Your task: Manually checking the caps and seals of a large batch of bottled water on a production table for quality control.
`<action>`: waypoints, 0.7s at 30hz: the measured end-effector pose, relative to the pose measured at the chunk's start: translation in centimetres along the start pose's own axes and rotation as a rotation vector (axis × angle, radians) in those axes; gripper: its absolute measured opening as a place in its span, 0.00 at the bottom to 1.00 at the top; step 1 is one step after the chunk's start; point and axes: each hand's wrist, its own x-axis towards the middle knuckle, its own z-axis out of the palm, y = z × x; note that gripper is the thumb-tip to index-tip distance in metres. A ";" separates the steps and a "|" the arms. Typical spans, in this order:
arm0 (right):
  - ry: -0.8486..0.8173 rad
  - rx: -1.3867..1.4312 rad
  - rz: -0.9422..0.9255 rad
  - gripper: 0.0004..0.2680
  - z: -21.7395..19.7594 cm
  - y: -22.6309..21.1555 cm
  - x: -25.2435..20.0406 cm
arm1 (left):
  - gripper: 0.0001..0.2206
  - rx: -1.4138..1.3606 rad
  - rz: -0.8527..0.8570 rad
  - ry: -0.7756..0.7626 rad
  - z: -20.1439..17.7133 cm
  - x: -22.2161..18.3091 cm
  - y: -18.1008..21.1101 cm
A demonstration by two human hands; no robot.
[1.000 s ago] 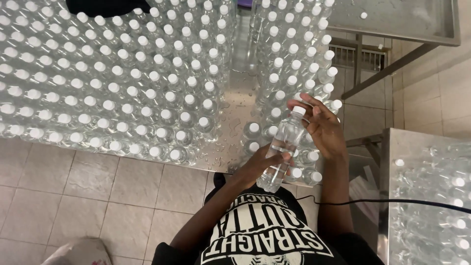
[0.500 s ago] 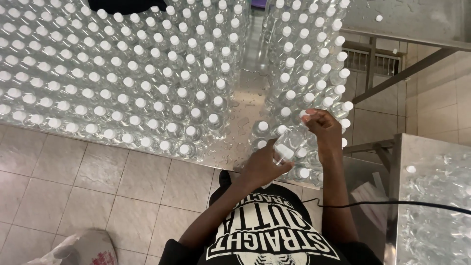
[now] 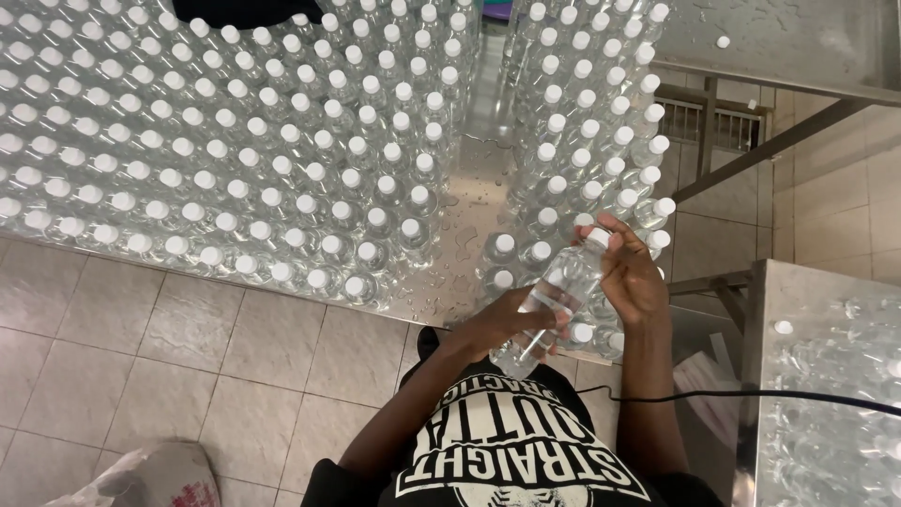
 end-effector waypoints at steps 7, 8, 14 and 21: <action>0.159 -0.208 0.002 0.06 1.9 0.1 -0.8 | 0.39 0.552 -0.166 0.321 2.5 -0.3 3.7; 0.093 -0.186 -0.023 0.08 1.6 0.2 -0.6 | 0.35 0.433 -0.100 0.226 1.8 0.1 2.6; -0.167 0.120 0.001 0.21 1.9 -0.5 -0.5 | 0.26 -0.265 -0.048 -0.118 1.4 0.0 1.6; 0.009 0.315 -0.020 0.15 -2.2 4.5 1.1 | 0.23 -0.388 -0.145 -0.127 -0.2 0.8 0.2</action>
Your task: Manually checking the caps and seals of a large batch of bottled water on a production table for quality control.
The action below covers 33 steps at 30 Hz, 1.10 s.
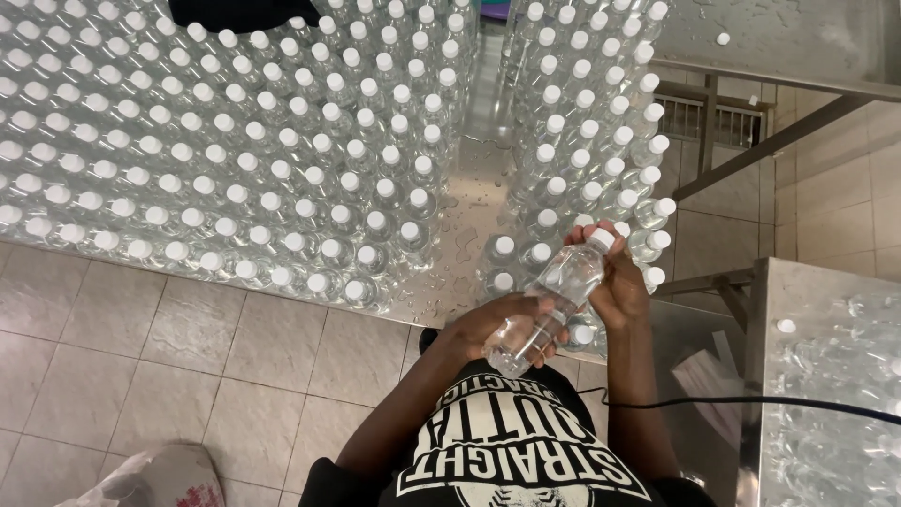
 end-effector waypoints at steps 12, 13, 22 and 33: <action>-0.202 -0.144 -0.004 0.19 3.9 -3.7 -1.5 | 0.20 -0.044 0.029 -0.171 -0.6 1.2 -0.9; -0.201 -0.144 -0.006 0.19 3.6 -3.8 -1.4 | 0.20 -0.044 0.028 -0.172 -0.3 1.3 -1.0; -0.429 0.115 -0.079 0.16 -1.9 -1.7 0.0 | 0.26 -0.407 -0.086 -0.506 -2.1 2.3 -3.4; -0.069 -0.106 -0.046 0.12 1.7 -2.7 -2.8 | 0.31 0.017 0.046 -0.019 2.2 -0.9 -0.8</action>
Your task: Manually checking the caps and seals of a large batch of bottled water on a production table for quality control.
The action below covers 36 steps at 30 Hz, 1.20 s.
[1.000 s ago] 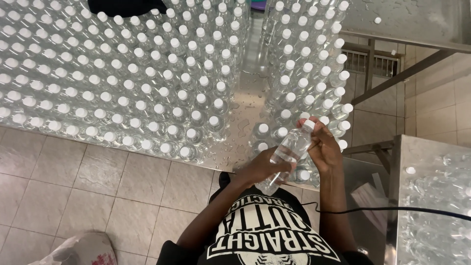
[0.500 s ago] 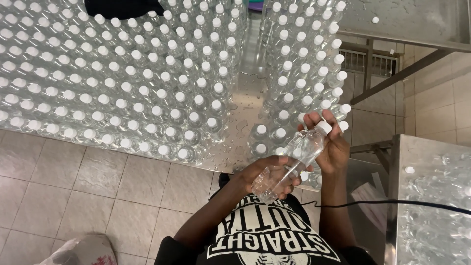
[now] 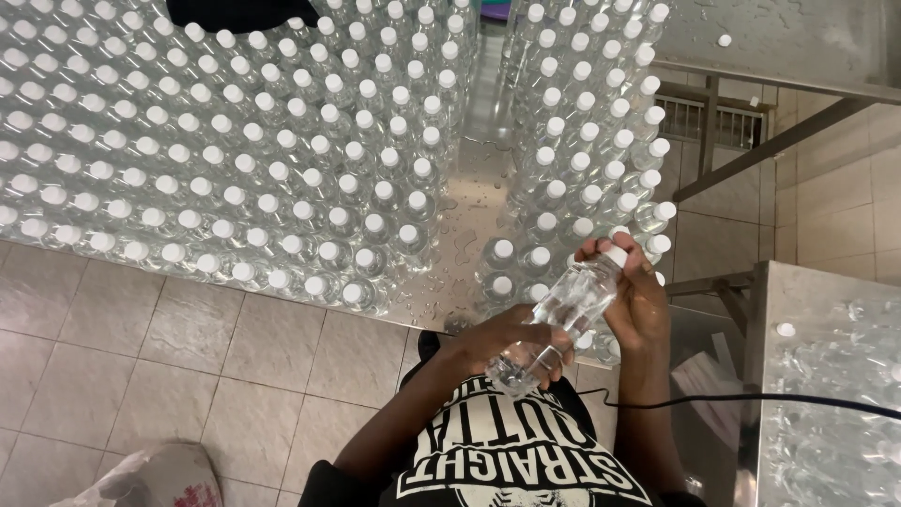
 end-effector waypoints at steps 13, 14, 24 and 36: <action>-0.389 0.270 -0.082 0.16 -4.8 2.8 1.9 | 0.15 -0.584 -0.188 -0.580 -2.9 2.1 -2.2; -0.308 0.250 -0.072 0.14 -4.4 2.6 1.5 | 0.15 -0.584 -0.200 -0.537 -3.5 2.2 -2.6; 0.192 0.010 0.051 0.09 3.8 2.2 0.3 | 0.27 0.656 -0.003 0.103 -2.1 -0.9 4.2; 0.120 -0.421 0.069 0.13 16.3 0.9 4.2 | 0.40 1.838 0.061 0.864 2.2 -1.6 8.1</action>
